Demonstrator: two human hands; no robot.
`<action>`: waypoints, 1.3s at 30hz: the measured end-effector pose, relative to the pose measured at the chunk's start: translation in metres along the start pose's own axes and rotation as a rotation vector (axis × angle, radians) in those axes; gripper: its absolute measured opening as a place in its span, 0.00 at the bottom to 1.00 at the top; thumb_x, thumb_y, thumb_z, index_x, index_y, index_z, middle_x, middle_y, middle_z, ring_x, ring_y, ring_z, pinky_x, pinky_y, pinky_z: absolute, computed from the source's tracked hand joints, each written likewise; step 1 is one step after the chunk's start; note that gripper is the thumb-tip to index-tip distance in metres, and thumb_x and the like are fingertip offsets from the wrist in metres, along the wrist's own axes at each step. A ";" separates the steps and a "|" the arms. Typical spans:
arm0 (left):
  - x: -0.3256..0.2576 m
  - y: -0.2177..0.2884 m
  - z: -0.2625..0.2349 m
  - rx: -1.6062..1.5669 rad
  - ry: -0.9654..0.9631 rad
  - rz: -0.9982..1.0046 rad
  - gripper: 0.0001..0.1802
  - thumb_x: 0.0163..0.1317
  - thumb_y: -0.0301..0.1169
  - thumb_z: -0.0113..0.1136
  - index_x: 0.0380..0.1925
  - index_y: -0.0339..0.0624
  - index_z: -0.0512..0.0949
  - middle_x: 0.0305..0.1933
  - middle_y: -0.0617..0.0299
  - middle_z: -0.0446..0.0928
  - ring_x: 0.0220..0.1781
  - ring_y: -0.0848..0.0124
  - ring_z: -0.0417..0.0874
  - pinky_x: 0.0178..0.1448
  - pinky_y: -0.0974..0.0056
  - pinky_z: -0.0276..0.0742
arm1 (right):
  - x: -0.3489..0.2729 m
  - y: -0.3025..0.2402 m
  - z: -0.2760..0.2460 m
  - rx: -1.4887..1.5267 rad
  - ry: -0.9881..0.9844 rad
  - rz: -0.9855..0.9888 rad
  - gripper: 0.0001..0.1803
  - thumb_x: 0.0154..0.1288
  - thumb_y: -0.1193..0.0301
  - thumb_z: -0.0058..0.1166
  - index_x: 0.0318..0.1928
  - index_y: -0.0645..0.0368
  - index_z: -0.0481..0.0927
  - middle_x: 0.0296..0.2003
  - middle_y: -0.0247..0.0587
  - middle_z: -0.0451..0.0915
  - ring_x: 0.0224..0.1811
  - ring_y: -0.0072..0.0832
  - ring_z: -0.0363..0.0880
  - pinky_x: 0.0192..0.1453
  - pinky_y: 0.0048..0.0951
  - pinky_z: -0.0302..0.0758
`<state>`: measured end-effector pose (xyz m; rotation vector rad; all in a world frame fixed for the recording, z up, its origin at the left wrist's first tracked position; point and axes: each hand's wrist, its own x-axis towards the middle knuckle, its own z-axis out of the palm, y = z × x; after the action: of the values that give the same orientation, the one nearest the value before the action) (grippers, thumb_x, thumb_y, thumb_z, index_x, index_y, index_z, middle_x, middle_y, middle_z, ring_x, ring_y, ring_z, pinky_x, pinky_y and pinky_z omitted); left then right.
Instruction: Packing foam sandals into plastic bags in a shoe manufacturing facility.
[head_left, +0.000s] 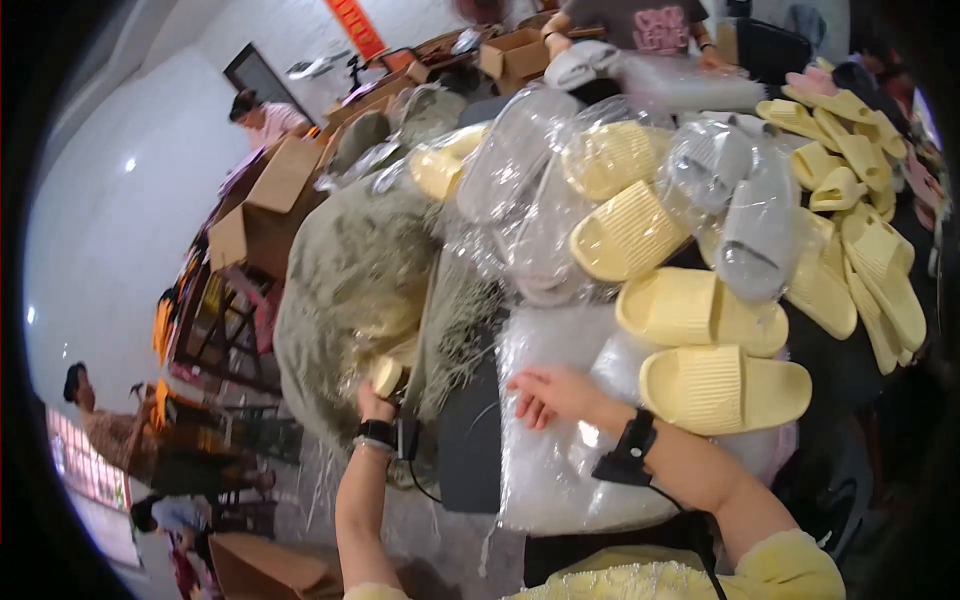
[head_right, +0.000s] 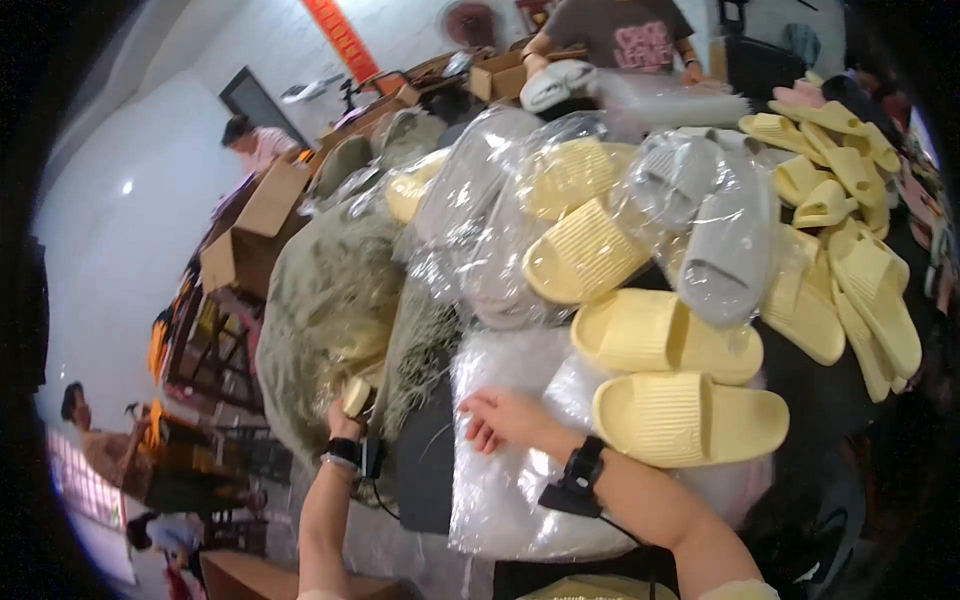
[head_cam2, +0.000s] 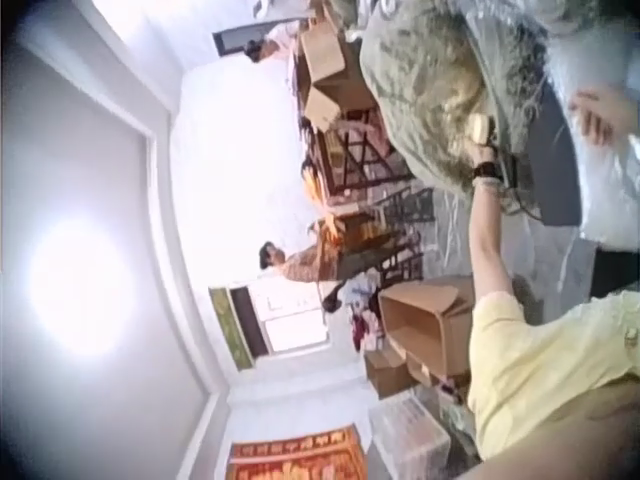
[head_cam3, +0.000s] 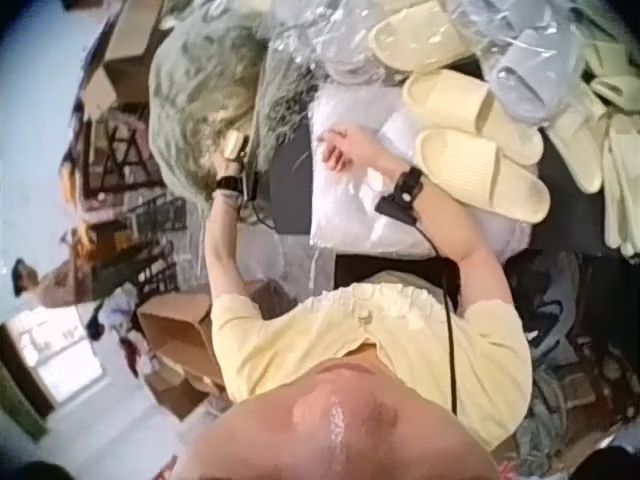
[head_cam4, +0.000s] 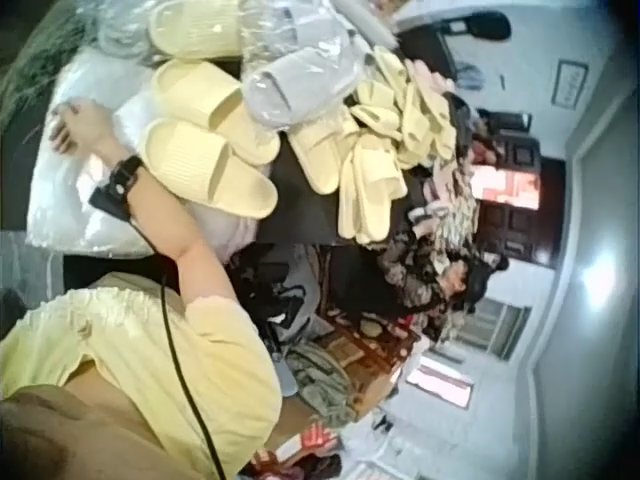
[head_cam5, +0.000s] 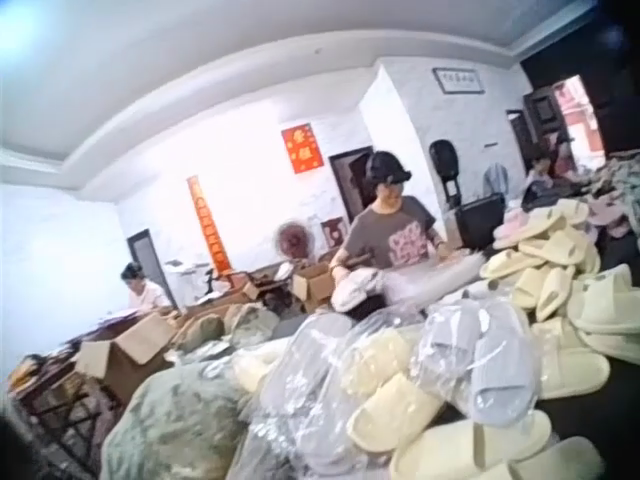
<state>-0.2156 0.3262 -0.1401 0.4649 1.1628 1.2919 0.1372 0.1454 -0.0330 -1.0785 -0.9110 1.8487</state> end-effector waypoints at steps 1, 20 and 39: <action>-0.010 0.009 -0.019 -0.028 -0.050 -0.026 0.18 0.58 0.35 0.45 0.44 0.35 0.71 0.43 0.52 0.77 0.43 0.58 0.80 0.48 0.54 0.78 | 0.002 0.001 0.004 -0.003 -0.020 -0.006 0.16 0.68 0.66 0.40 0.47 0.65 0.70 0.27 0.44 0.77 0.21 0.26 0.77 0.23 0.23 0.75; -0.252 0.144 0.064 0.203 -0.116 -0.066 0.10 0.59 0.34 0.47 0.32 0.41 0.75 0.22 0.64 0.77 0.15 0.75 0.75 0.11 0.75 0.64 | 0.001 0.006 -0.002 0.018 -0.066 -0.108 0.14 0.67 0.68 0.39 0.44 0.66 0.71 0.26 0.46 0.78 0.21 0.27 0.78 0.24 0.24 0.76; -0.322 0.219 0.322 0.732 -0.740 0.805 0.10 0.61 0.28 0.44 0.39 0.37 0.70 0.29 0.64 0.72 0.25 0.79 0.70 0.20 0.80 0.59 | 0.018 0.019 0.001 0.037 -0.129 -0.121 0.16 0.67 0.62 0.41 0.43 0.63 0.70 0.26 0.45 0.77 0.21 0.26 0.77 0.22 0.25 0.76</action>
<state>-0.0012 0.2002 0.2996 1.9202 0.7684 1.1094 0.1258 0.1532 -0.0547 -0.8710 -0.9898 1.8437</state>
